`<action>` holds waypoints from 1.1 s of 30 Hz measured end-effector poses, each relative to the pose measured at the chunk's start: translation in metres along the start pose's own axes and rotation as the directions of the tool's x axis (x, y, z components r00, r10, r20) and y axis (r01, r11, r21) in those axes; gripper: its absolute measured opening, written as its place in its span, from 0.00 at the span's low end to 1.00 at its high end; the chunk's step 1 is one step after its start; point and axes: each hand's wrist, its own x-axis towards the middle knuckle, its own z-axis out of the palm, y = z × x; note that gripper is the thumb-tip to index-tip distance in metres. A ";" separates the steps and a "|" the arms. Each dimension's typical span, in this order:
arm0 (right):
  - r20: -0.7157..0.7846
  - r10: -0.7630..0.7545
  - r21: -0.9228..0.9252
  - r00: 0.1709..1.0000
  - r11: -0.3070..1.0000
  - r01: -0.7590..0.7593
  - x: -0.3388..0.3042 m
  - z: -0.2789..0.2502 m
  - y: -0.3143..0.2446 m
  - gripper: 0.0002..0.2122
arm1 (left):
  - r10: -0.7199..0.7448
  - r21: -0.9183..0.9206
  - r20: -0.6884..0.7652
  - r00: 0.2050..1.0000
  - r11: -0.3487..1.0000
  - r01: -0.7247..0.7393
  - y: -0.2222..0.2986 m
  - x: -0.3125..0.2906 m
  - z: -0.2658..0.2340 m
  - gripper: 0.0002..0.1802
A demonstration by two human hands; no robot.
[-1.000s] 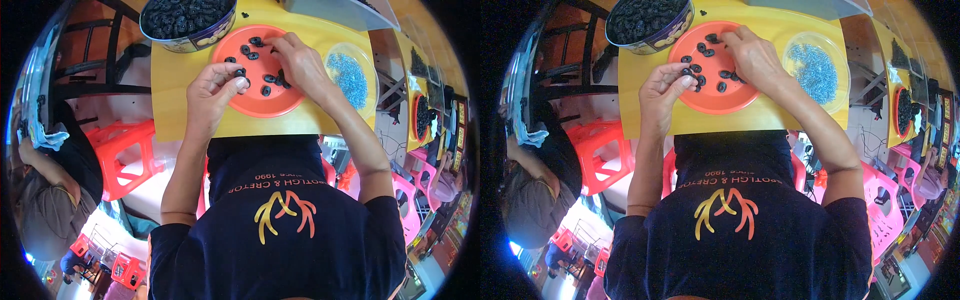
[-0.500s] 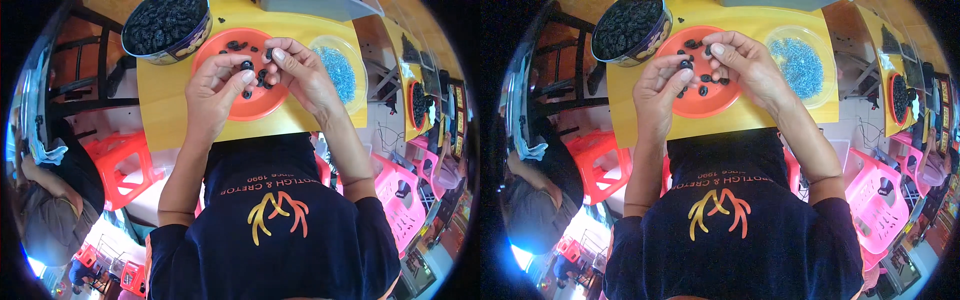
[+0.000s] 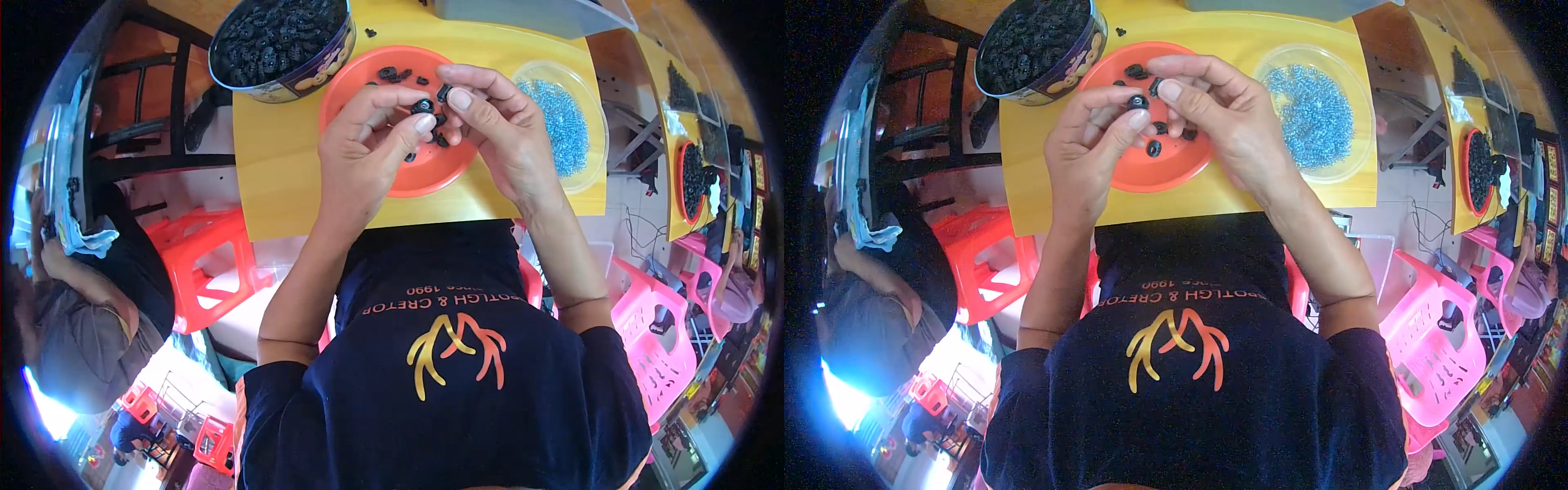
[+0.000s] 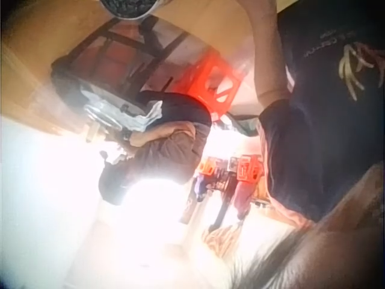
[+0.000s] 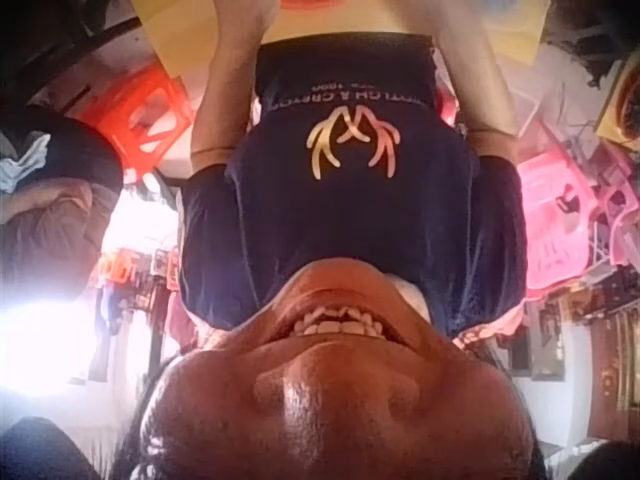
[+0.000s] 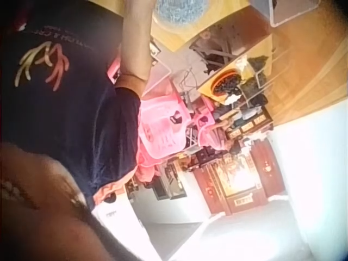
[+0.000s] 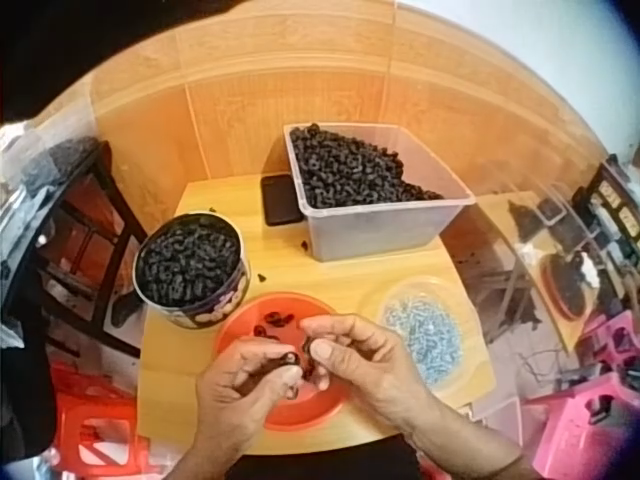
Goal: The person assembles components by picking up beads and plastic pieces from containers and inserting the beads into the plastic pieces by hand.
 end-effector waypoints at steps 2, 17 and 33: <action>-0.013 -0.081 -0.135 0.997 0.988 0.079 -0.002 0.004 0.000 0.10 | -0.002 0.008 0.002 1.000 1.000 0.002 0.001 0.000 0.001 0.11; -0.050 -0.135 -0.252 0.990 0.960 0.119 -0.008 0.010 0.001 0.10 | -0.005 0.016 -0.034 0.999 1.000 0.006 0.000 -0.003 -0.003 0.11; 0.018 -0.212 -0.305 0.977 0.929 0.208 -0.006 0.014 0.006 0.08 | -0.042 -0.052 -0.062 0.997 0.998 0.039 0.001 -0.003 -0.005 0.09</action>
